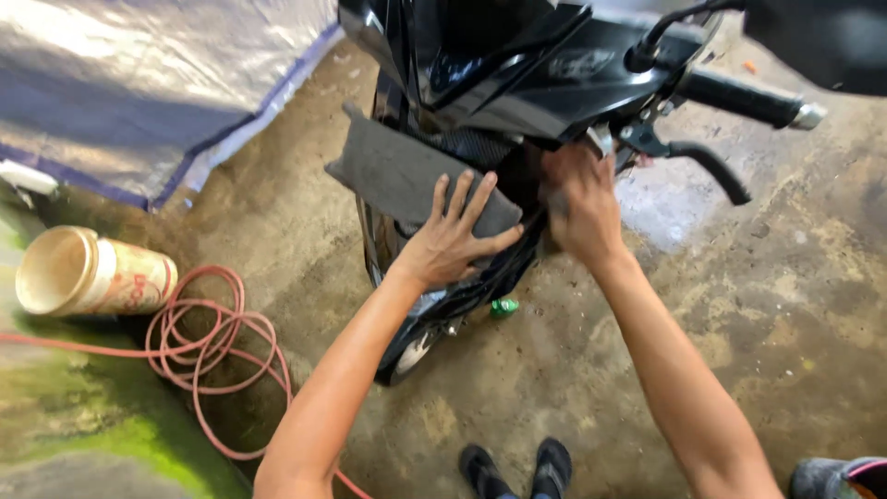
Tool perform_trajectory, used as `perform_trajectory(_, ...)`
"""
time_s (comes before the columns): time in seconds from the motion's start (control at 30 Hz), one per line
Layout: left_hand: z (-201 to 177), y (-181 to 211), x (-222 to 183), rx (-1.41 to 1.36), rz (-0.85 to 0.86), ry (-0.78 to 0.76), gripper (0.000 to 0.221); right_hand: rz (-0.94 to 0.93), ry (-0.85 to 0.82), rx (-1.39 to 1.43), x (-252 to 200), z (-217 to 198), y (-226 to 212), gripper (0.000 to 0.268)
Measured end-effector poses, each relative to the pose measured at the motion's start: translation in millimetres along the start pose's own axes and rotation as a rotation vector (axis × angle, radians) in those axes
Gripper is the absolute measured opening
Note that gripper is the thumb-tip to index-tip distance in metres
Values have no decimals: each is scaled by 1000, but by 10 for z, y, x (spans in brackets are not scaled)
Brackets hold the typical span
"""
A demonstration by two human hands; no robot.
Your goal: The person wipes the front fairing, headlight, and front fender of a black scooter using a brown cloth. They also wipe the floor mat area with a grey cloth. The person folds the brown cloth and continues wiping the scooter's front bodywork.
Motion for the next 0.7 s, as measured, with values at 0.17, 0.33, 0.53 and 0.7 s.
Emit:
perform_trajectory(0.17, 119, -48, -19, -14, -13, 13, 137, 44, 100, 213, -293, 37, -547, 60)
perform_trajectory(0.33, 146, -37, -29, -14, 3, 23, 140, 144, 125, 286, -1188, 544, -549, 81)
perform_trajectory(0.53, 184, -50, -9, -27, 12, 30, 148, 365, 270, 409, -476, 231, 299, 69)
perform_trajectory(0.7, 231, -48, -19, -20, -2, 75, 153, 284, 246, 351, -1312, 549, -769, 85)
Point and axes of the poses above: each hand's wrist, its own x-axis towards the middle knuckle, its own z-axis out of the palm, y = z × x, the point moved 10 cm from there along x, towards the middle knuckle, and after that the axes turned 7 degrees about -z, right-handed, at the moved point
